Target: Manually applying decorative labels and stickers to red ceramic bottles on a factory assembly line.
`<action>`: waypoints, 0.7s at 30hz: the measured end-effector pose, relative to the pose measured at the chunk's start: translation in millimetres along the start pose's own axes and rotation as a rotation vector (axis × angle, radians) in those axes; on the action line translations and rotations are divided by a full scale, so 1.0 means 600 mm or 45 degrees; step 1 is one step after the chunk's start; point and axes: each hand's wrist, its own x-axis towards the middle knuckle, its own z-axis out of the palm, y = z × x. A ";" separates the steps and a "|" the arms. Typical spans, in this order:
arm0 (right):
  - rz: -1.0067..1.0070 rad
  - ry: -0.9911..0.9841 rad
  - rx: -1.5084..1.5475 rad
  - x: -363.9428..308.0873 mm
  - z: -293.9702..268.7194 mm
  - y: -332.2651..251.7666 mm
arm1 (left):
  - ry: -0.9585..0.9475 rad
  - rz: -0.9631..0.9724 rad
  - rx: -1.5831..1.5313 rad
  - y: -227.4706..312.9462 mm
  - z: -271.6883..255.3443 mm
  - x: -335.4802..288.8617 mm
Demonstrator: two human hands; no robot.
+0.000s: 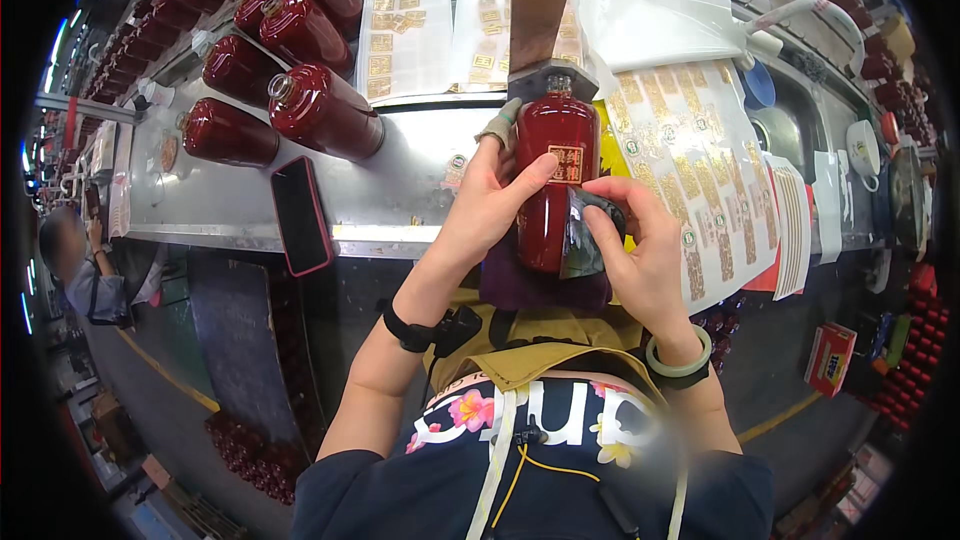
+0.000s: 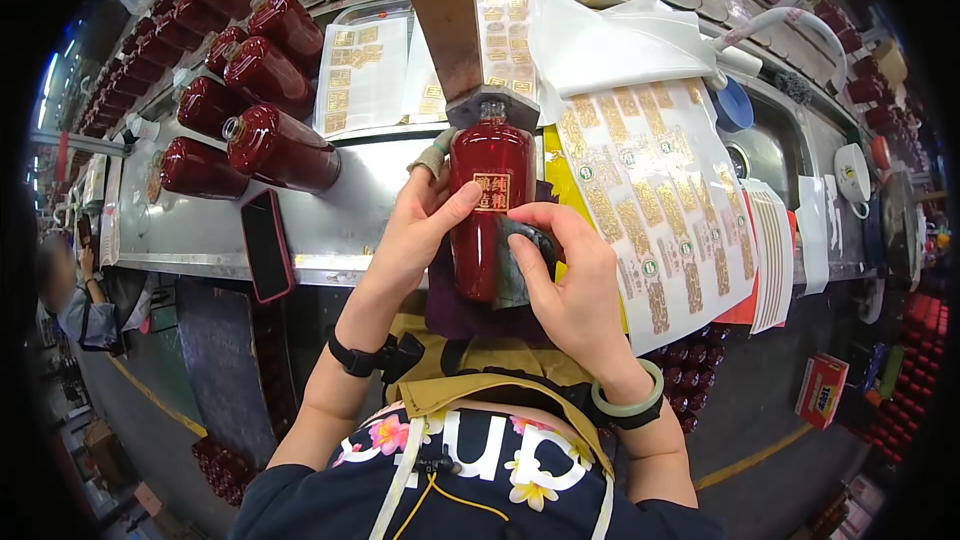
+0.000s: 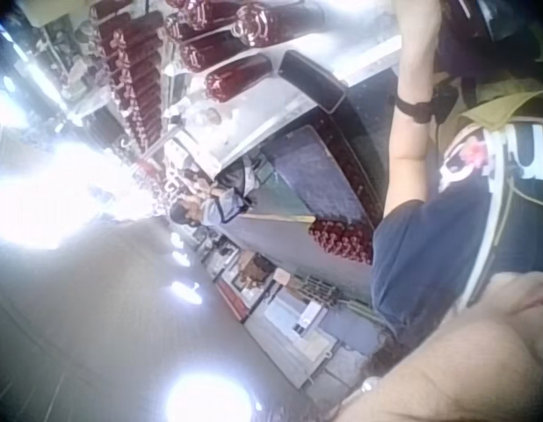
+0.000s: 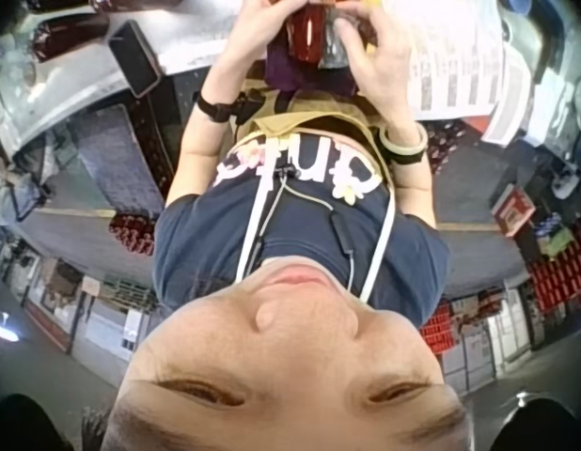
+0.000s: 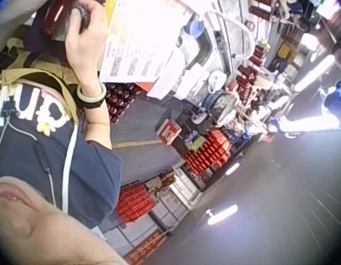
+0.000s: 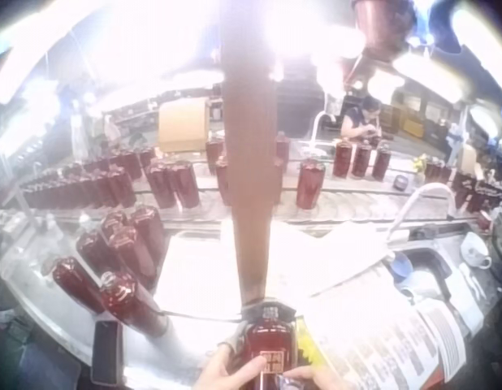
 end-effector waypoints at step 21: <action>-0.137 0.045 -0.243 0.003 0.004 -0.017 | -0.001 0.001 0.001 -0.002 -0.001 0.001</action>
